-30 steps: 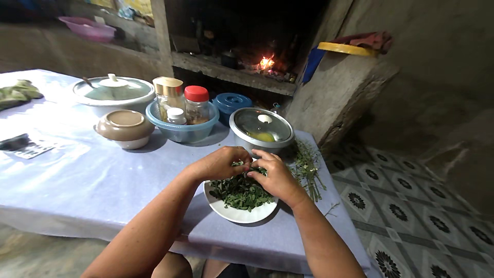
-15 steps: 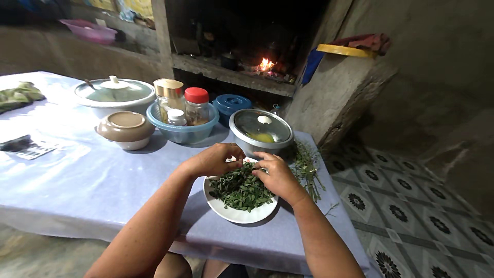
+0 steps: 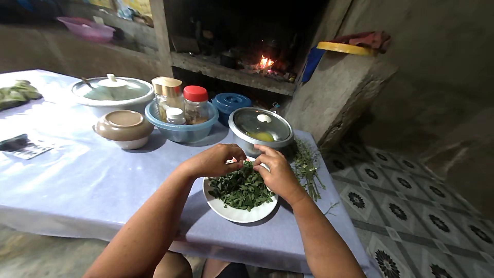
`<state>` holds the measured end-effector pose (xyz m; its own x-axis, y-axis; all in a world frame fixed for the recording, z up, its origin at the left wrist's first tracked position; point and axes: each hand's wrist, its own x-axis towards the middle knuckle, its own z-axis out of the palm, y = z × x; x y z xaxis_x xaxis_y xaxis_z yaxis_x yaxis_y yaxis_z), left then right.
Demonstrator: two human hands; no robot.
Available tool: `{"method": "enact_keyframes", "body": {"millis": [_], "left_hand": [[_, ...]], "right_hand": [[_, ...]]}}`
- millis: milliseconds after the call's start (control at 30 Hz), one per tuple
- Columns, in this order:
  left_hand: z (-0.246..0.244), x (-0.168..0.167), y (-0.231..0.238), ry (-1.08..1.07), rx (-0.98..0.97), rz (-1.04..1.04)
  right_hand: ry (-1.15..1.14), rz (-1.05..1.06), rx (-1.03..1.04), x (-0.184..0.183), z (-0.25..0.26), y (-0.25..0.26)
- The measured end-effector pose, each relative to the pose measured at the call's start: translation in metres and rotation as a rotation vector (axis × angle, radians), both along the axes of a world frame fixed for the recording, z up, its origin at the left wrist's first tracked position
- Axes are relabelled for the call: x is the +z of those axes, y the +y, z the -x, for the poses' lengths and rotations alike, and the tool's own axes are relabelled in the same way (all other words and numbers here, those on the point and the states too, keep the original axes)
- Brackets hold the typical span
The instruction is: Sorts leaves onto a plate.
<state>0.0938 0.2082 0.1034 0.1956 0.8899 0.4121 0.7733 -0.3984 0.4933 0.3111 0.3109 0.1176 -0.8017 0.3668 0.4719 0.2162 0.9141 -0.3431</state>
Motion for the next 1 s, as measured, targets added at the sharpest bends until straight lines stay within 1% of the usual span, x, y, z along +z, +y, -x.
{"method": "enact_keyframes", "body": {"millis": [67, 133, 233, 367, 433, 500, 600, 733, 900, 1000], "left_hand": [[0.001, 0.001, -0.001, 0.001, 0.022, 0.001], [0.003, -0.001, 0.0, 0.005, 0.032, -0.023], [0.006, 0.0, 0.0, 0.02, 0.053, 0.024], [0.005, 0.003, -0.006, 0.066, 0.037, 0.304], [-0.001, 0.002, -0.007, 0.115, 0.018, 0.413], [-0.011, -0.001, -0.006, 0.19, -0.029, 0.465], [-0.027, -0.006, -0.001, 0.281, -0.055, 0.519], [-0.034, -0.017, 0.009, 0.374, -0.003, 0.501], [-0.031, -0.023, 0.019, 0.373, 0.045, 0.418], [-0.031, -0.027, 0.026, 0.383, 0.094, 0.385]], "right_hand": [[0.004, 0.001, -0.025, 0.003, -0.003, 0.004], [-0.04, -0.012, -0.074, 0.01, -0.01, 0.012], [-0.166, -0.072, -0.258, 0.023, -0.025, 0.031], [-0.283, -0.07, -0.55, 0.032, -0.039, 0.057], [-0.302, -0.075, -0.644, 0.031, -0.041, 0.063], [-0.29, -0.062, -0.687, 0.028, -0.039, 0.066], [-0.244, -0.059, -0.648, 0.023, -0.032, 0.061], [-0.164, -0.113, -0.517, 0.015, -0.023, 0.051], [-0.124, -0.08, -0.311, 0.009, -0.013, 0.031], [-0.131, -0.08, -0.266, 0.007, -0.01, 0.025]]}}
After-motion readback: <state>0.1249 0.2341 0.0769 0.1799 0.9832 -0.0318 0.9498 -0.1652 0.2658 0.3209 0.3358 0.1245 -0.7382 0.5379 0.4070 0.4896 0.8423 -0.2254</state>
